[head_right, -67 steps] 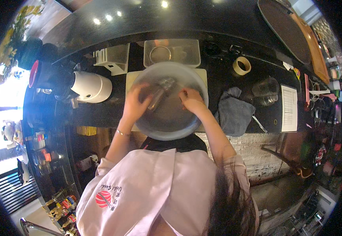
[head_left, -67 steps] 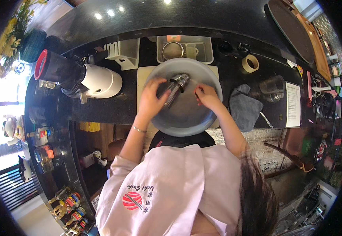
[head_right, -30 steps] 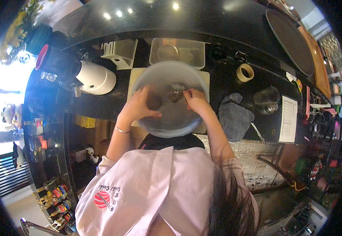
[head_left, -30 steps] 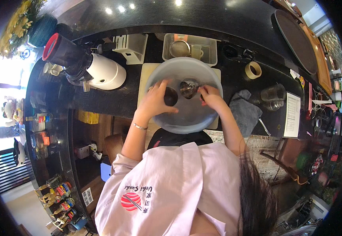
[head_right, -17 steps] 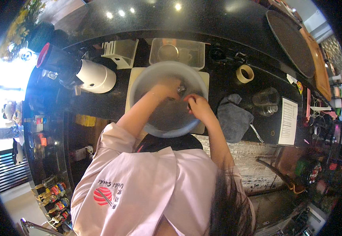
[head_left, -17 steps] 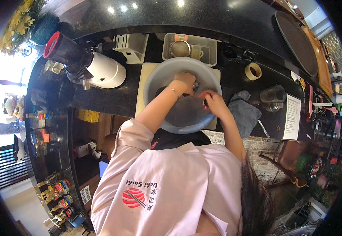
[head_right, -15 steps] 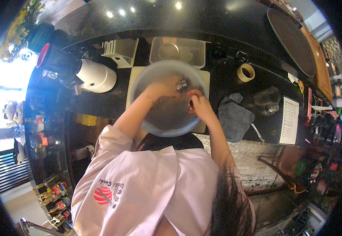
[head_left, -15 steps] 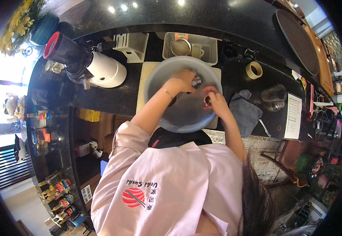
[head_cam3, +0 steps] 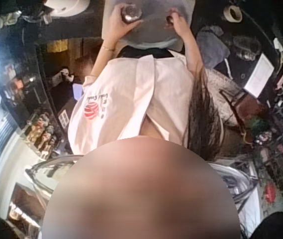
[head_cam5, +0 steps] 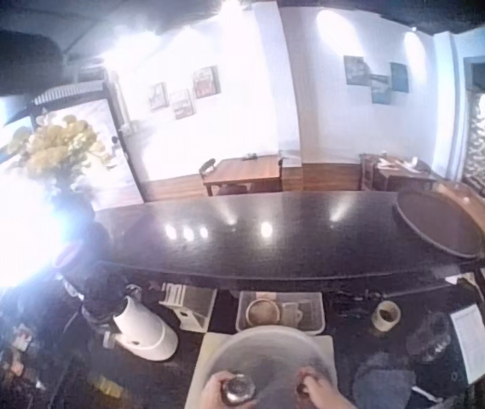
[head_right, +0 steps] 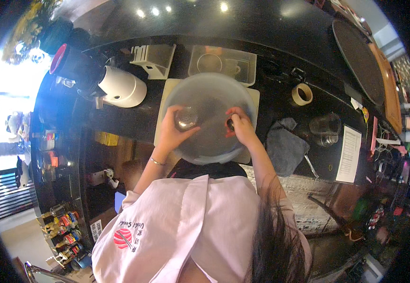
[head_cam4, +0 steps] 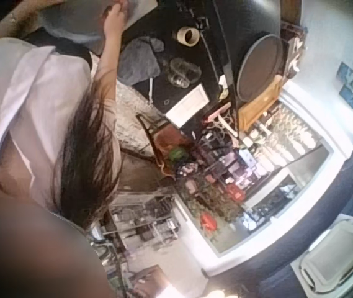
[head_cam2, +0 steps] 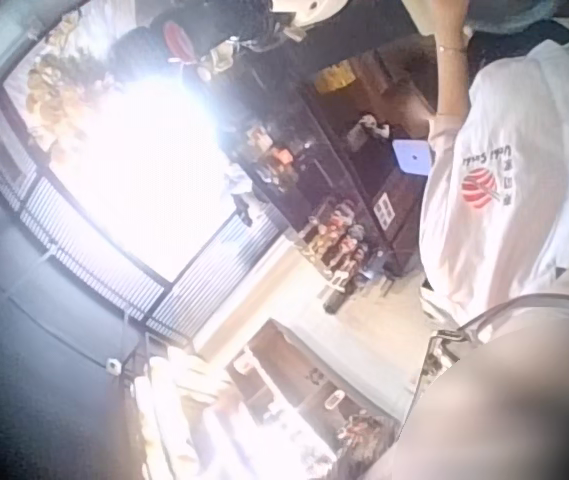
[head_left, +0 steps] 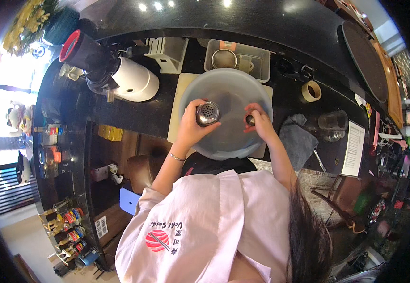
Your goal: The person assembles a blender by attaching the blade base, pitcher, and lid, then places it on the counter. They also handle a metal shaker and a bowl, moving items around the kitchen workspace.
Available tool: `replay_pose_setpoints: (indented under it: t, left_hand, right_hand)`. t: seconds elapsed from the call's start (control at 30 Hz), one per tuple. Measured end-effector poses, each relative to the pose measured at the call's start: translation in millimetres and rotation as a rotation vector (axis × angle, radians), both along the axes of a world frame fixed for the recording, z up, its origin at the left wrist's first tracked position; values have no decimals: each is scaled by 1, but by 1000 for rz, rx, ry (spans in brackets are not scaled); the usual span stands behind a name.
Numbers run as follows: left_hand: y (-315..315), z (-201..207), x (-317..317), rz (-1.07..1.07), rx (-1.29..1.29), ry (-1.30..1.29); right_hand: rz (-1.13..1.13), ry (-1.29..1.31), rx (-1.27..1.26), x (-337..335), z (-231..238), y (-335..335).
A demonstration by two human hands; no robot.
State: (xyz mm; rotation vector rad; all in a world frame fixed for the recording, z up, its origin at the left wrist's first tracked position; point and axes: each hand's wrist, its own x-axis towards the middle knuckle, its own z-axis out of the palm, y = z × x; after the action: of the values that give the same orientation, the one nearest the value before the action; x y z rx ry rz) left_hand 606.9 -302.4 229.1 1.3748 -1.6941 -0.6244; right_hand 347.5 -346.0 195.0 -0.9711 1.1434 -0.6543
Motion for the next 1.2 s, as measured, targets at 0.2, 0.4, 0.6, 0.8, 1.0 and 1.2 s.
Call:
replay_pose_setpoints:
  t: [0.2, 0.4, 0.6, 0.8, 1.0, 1.2]
  left_hand:
    - [4, -12, 5, 13, -54, 85]
    - [4, -6, 9, -45, 38, 89]
    - [-1, -14, 13, -68, -12, 51]
    - [-4, -14, 13, -111, -45, -9]
    - [-2, -9, 14, -93, 188, 92]
    - [-1, 5, 3, -62, 216, 21]
  right_hand:
    - [128, -11, -48, 28, 18, -6]
    - [104, 87, -629, 60, 41, 1]
    - [248, 133, -1070, 106, 71, 6]
    - [328, 187, -1108, 108, 64, 4]
    - [365, 160, -1050, 89, 57, 5]
    - [321, 95, -719, 70, 16, 28]
